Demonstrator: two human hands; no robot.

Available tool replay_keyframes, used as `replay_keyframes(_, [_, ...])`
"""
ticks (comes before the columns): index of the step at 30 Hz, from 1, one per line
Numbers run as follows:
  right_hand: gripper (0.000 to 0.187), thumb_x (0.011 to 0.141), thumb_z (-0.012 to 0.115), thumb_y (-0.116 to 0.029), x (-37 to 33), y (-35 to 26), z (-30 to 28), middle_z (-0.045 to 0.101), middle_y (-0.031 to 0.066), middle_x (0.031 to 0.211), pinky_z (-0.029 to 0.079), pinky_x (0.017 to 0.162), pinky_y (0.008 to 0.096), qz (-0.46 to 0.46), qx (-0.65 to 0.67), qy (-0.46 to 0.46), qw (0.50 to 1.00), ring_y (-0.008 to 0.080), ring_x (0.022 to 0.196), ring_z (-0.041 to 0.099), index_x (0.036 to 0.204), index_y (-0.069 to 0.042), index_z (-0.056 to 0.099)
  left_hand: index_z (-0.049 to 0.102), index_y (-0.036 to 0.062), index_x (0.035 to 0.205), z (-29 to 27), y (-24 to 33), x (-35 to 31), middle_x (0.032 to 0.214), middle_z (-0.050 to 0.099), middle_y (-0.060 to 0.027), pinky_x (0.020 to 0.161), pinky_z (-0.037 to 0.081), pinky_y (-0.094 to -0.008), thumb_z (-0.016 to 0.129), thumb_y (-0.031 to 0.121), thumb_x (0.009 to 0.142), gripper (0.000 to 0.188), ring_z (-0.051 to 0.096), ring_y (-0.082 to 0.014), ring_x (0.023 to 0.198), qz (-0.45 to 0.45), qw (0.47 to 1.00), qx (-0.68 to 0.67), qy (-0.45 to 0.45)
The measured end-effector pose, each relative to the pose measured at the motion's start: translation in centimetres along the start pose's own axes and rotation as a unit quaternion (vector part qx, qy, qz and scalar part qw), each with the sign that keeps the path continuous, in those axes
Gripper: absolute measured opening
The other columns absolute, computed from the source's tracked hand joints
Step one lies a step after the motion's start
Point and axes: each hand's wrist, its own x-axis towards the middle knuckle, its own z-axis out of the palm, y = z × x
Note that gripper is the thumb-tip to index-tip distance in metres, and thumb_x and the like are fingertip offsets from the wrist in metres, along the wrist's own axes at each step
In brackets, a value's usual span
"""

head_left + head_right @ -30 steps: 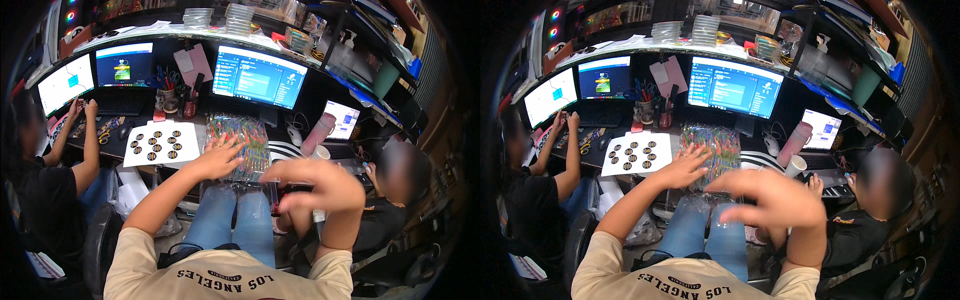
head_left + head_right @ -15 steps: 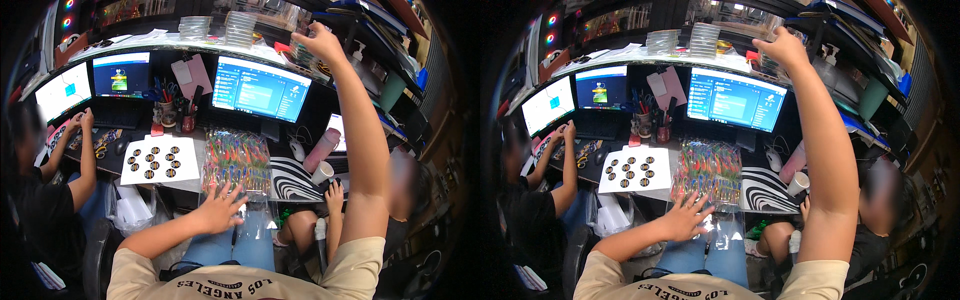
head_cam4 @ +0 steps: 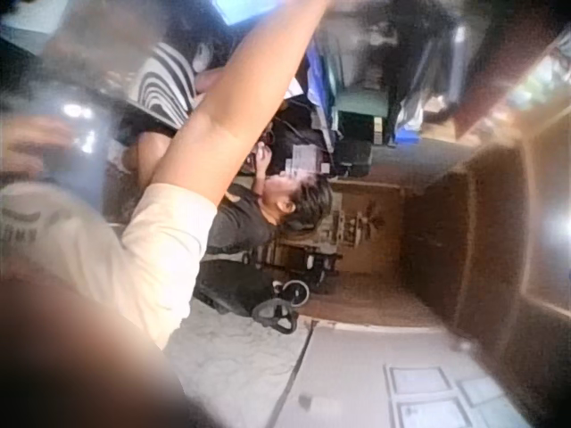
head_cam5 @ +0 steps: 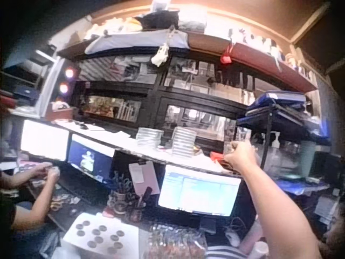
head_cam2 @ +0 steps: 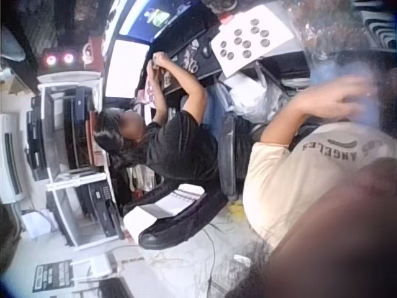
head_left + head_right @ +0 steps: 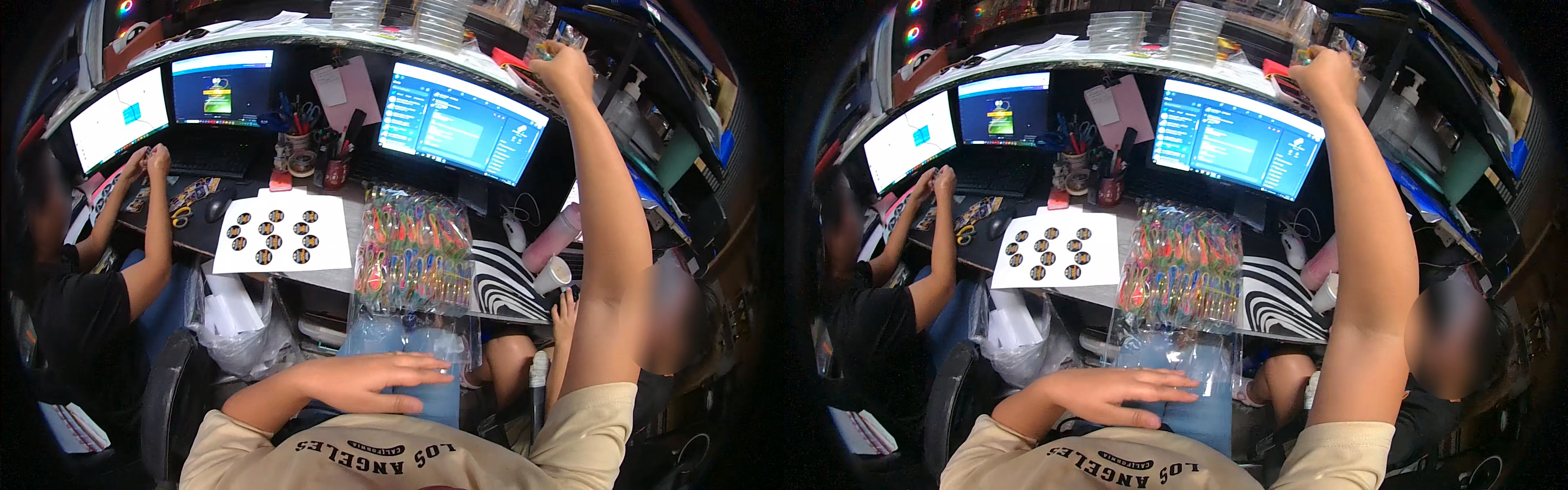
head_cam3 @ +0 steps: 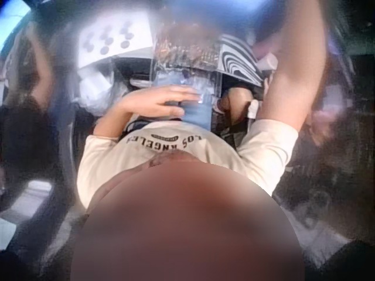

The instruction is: The person sits on the floor and handles a large plastic bag of colorful pens, repeatedly picking up small bundles, inspecting them, and placing them back. The person also picks up a pen holder and places it on the desk.

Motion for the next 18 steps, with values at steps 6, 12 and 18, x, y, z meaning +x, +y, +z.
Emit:
replay_keyframes(6, [0.06,0.068,0.075,-0.028,-7.3,-1.1,-4.7,0.052,0.0201,0.134,0.046,0.098,0.0448,-0.193,0.097,0.264,0.94,0.036,0.115,0.058,0.126,-0.019,0.065,0.02,0.01,0.153,2.2,0.5,1.0,0.154,0.03,-0.0149,0.113,0.028,-0.0447,0.059,0.025,0.096,0.071,0.031,-0.0313,0.141,-0.013,0.971,-0.209,0.111])
replay_keyframes(12, [0.053,0.069,0.076,-0.01,-30.0,-1.5,-11.1,0.046,0.023,0.136,0.051,0.088,0.0416,-0.268,0.26,0.137,0.918,0.0365,0.113,0.055,0.121,-0.016,0.067,0.0,0.014,0.155,5.0,0.8,1.8,0.156,0.024,-0.0103,0.112,0.031,-0.0448,0.082,0.022,0.078,0.113,0.033,-0.027,0.139,0.062,0.822,-0.513,0.241])
replay_keyframes(18, [0.063,0.07,0.08,-0.016,-44.8,-3.3,-12.4,0.034,0.0236,0.144,0.047,0.092,0.0478,-0.258,0.351,-0.102,0.894,0.0396,0.122,0.042,0.129,-0.015,0.058,0.021,0.0118,0.149,7.9,2.4,0.6,0.146,0.039,-0.0131,0.109,0.039,-0.0444,0.082,0.03,0.076,0.097,0.044,-0.0276,0.132,-0.094,0.738,-0.591,0.312])
